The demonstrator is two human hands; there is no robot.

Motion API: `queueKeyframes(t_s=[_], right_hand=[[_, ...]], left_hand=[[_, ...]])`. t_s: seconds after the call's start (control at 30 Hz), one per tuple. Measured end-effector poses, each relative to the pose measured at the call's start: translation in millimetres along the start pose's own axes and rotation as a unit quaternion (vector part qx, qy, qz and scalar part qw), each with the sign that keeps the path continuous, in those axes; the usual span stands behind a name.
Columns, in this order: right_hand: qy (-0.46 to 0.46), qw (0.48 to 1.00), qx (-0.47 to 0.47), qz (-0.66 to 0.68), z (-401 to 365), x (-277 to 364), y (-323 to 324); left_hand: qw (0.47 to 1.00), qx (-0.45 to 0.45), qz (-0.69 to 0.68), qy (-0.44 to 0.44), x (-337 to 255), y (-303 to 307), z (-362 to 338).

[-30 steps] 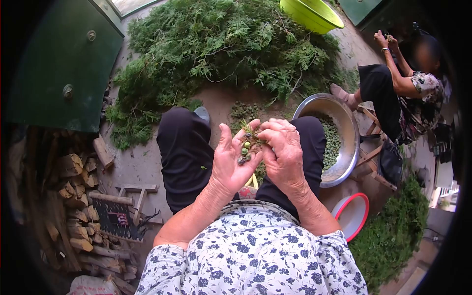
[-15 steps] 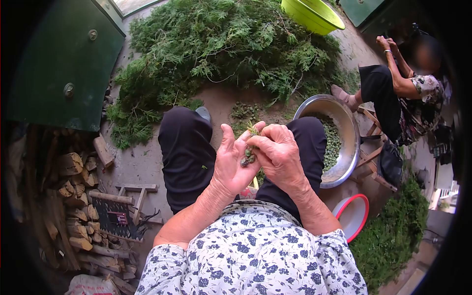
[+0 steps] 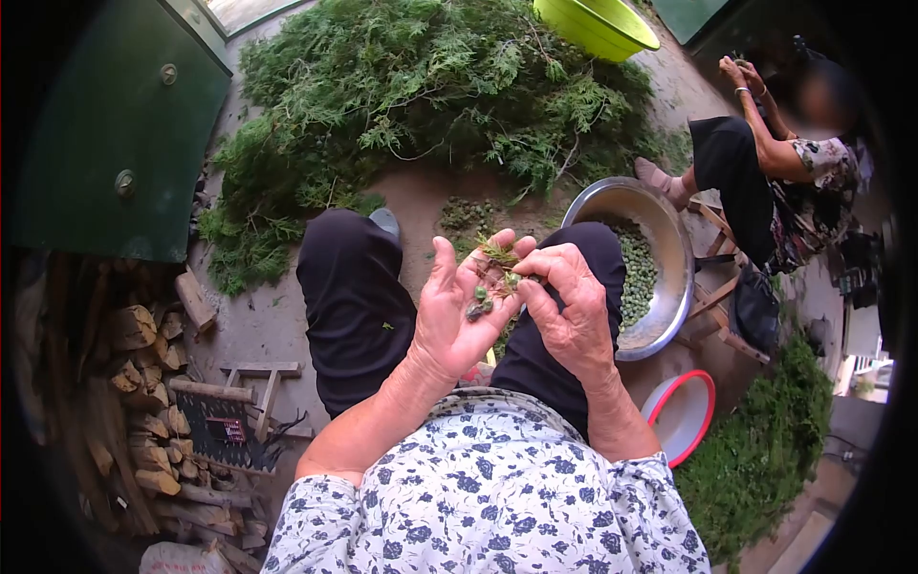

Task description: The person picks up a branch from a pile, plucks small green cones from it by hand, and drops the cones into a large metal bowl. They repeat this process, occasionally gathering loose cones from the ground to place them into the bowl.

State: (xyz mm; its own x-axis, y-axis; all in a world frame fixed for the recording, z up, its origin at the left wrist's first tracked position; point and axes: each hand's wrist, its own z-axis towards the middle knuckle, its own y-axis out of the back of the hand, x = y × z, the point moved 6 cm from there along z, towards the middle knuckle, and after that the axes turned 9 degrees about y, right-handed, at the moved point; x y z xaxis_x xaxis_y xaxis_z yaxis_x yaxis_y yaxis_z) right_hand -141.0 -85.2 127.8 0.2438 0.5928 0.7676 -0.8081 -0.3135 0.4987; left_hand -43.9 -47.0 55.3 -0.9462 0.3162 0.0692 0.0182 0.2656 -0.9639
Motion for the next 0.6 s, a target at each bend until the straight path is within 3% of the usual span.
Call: queueKeyframes(t_s=[0.23, 0.33, 0.4, 0.47, 0.6], right_hand=[[-0.039, 0.994, -0.095, -0.035, -7, -22, 41], [-0.147, 0.975, -0.108, 0.128, -22, -45, 44], [-0.114, 0.983, -0.091, 0.107, -19, -36, 36], [-0.098, 0.987, -0.085, 0.098, -18, -32, 27], [-0.056, 0.995, -0.059, 0.058, -13, -22, 16]], left_hand=[[1.0, -0.02, -0.005, -0.016, -4, -1, -3], [0.998, -0.054, 0.026, 0.0, -3, 4, 0], [0.997, -0.068, 0.024, 0.008, 2, 9, 3], [0.987, -0.091, 0.125, 0.051, 10, 20, 3], [0.971, -0.13, 0.196, 0.048, 14, 14, 0]])
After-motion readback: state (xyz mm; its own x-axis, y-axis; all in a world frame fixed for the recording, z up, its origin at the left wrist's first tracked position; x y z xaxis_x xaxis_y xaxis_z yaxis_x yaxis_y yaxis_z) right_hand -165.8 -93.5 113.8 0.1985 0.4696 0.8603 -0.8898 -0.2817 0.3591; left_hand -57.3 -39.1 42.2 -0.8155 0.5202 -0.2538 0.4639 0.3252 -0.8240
